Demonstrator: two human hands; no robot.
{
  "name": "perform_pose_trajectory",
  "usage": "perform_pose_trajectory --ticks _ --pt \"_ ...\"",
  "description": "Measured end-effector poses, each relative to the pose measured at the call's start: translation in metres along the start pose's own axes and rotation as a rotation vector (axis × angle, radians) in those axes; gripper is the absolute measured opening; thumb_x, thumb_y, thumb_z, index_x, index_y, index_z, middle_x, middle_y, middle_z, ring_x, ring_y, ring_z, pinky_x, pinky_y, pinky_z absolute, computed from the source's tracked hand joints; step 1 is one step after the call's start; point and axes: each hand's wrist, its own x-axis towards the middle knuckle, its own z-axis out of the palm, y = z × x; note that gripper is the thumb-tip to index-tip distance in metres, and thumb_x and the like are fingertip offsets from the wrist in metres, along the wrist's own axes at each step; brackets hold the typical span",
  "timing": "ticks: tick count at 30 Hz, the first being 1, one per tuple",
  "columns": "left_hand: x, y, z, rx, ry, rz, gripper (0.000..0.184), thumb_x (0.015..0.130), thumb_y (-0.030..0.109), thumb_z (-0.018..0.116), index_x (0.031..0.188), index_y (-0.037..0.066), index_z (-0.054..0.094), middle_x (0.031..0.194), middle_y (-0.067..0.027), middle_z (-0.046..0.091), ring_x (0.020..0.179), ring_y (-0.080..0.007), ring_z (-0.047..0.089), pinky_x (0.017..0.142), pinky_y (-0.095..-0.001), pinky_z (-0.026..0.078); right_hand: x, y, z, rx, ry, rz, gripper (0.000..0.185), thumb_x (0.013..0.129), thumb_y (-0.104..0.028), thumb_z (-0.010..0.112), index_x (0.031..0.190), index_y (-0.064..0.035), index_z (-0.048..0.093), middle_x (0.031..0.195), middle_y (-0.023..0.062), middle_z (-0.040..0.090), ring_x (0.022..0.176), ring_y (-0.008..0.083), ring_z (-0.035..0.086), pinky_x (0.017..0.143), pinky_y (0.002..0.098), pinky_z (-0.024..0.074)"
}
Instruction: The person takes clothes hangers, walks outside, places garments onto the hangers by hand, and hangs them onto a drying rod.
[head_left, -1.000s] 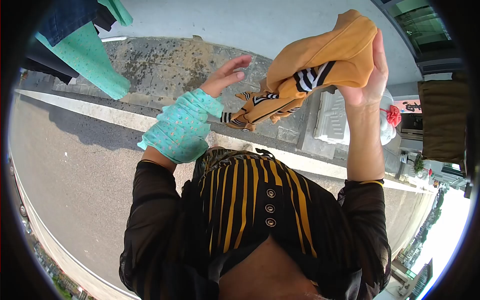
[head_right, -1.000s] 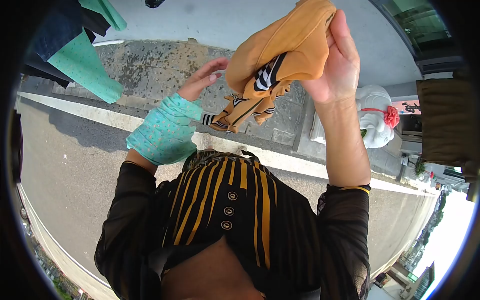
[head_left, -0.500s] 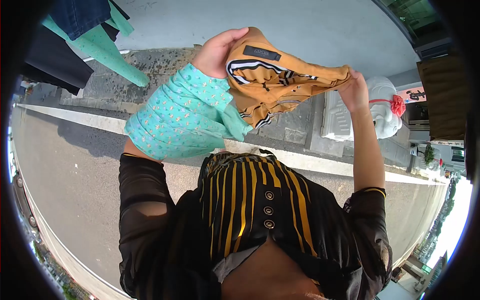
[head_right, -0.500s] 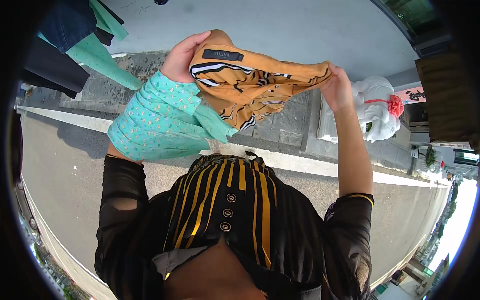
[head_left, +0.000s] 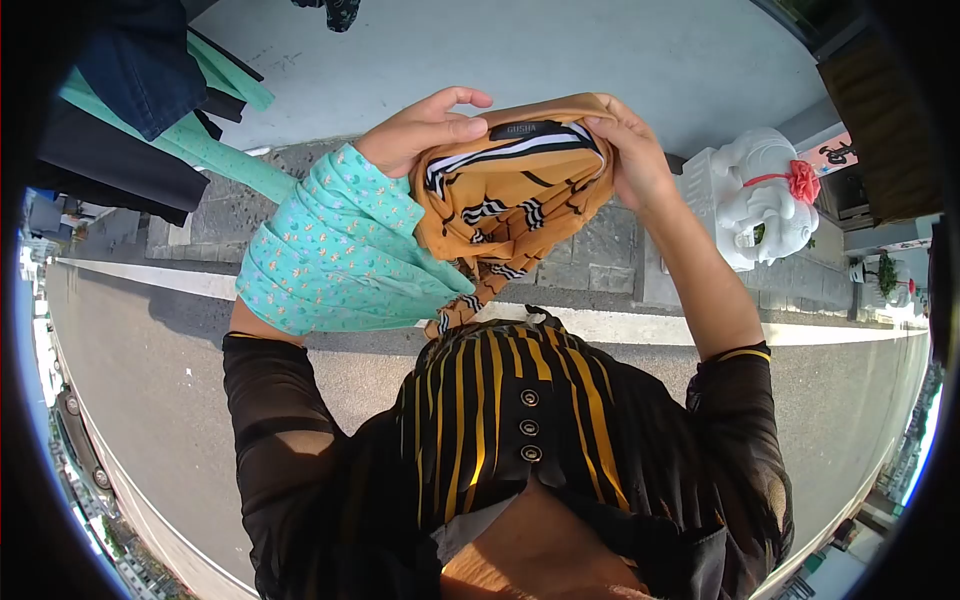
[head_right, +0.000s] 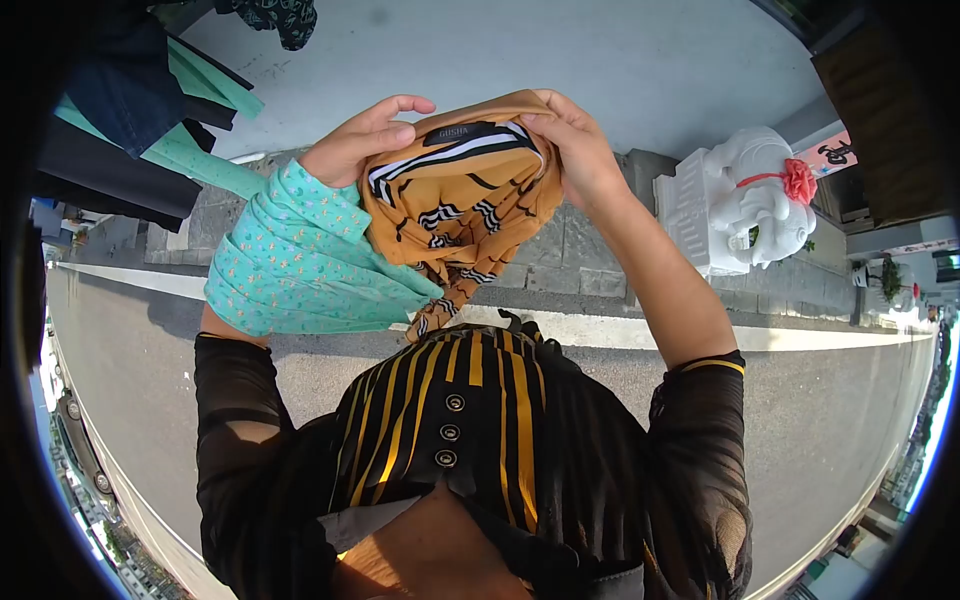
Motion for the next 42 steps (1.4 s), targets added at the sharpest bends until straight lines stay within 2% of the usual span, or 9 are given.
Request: perform_pose_trajectory --ticks 5,9,14,21,27,30,36,38,42 --pt "-0.021 -0.018 0.021 1.007 0.221 0.116 0.049 0.075 0.018 0.063 0.116 0.002 0.041 0.102 -0.0168 0.057 0.093 -0.0299 0.056 0.078 -0.0359 0.044 0.009 -0.027 0.034 0.143 -0.102 0.161 0.017 0.081 -0.006 0.048 0.097 -0.0018 0.052 0.087 0.0073 0.059 0.078 0.0131 0.058 0.073 0.0253 0.0473" --pt "-0.022 -0.046 -0.015 1.126 0.543 0.345 0.031 0.079 0.016 0.059 0.105 0.001 0.05 0.094 -0.0159 0.058 0.084 -0.0317 0.057 0.072 -0.0378 0.045 0.01 -0.043 0.051 0.144 -0.103 0.112 0.017 0.081 -0.004 0.048 0.097 -0.0024 0.051 0.088 0.008 0.06 0.078 0.0134 0.059 0.071 0.0256 0.0487" --pt "-0.036 -0.045 -0.029 -0.179 0.031 0.045 0.039 0.087 0.023 0.053 0.117 -0.002 0.046 0.109 -0.0086 0.055 0.096 -0.015 0.054 0.081 -0.0315 0.045 0.026 -0.073 0.029 -0.058 -0.06 0.038 0.018 0.081 -0.004 0.049 0.098 -0.0023 0.052 0.087 0.0077 0.061 0.075 0.0125 0.06 0.069 0.0251 0.0498" --pt "-0.024 -0.008 -0.021 -0.267 0.242 0.373 0.045 0.089 0.016 0.05 0.129 0.004 0.034 0.106 -0.011 0.057 0.093 -0.0158 0.057 0.084 -0.0298 0.047 0.026 -0.109 0.039 -0.293 -0.064 -0.055 0.026 0.081 -0.002 0.051 0.106 -0.0042 0.05 0.088 0.0065 0.06 0.076 0.0109 0.059 0.07 0.0237 0.0493" --pt "-0.033 -0.02 -0.03 0.638 0.024 0.318 0.027 0.087 0.02 0.055 0.102 -0.002 0.06 0.092 -0.006 0.062 0.082 -0.0083 0.054 0.071 -0.0222 0.044 0.042 -0.104 0.033 -0.532 -0.074 -0.029 0.026 0.081 -0.007 0.055 0.107 -0.0051 0.051 0.085 0.0045 0.061 0.076 0.0093 0.057 0.068 0.0228 0.0468" --pt "-0.047 -0.007 -0.029 -0.021 0.031 0.214 0.026 0.088 0.021 0.053 0.097 -0.002 0.059 0.084 -0.0009 0.059 0.077 -0.0092 0.053 0.073 -0.0243 0.043 0.052 -0.111 0.025 -0.703 -0.105 0.103 0.021 0.081 -0.016 0.058 0.1 -0.0053 0.058 0.085 0.002 0.061 0.08 0.0086 0.056 0.069 0.023 0.0455" --pt "-0.067 0.036 -0.028 -0.375 0.24 0.442 0.025 0.09 0.019 0.049 0.101 -0.002 0.056 0.085 -0.0029 0.06 0.076 -0.0092 0.056 0.072 -0.0238 0.046 0.069 -0.2 0.061 -1.379 -0.304 0.333 0.031 0.083 -0.025 0.057 0.108 -0.0056 0.057 0.097 0.0018 0.06 0.089 0.0124 0.053 0.082 0.027 0.0412" --pt "-0.075 0.042 -0.021 -0.504 0.22 0.365 0.024 0.09 0.019 0.049 0.1 -0.002 0.056 0.084 -0.0038 0.06 0.073 -0.0108 0.059 0.069 -0.0255 0.051 0.085 -0.252 0.082 -1.35 0.076 -0.434 0.031 0.083 -0.023 0.055 0.108 -0.0045 0.055 0.099 0.0045 0.059 0.092 0.012 0.053 0.078 0.0256 0.0405" --pt "-0.067 0.022 -0.025 -0.537 0.217 0.273 0.024 0.088 0.018 0.053 0.101 -0.001 0.057 0.084 -0.0035 0.061 0.074 -0.0108 0.058 0.067 -0.0249 0.05 0.103 -0.371 0.18 -0.766 0.402 -0.962 0.043 0.087 -0.027 0.047 0.123 -0.0045 0.039 0.108 0.008 0.056 0.098 0.0154 0.051 0.08 0.0299 0.0398"
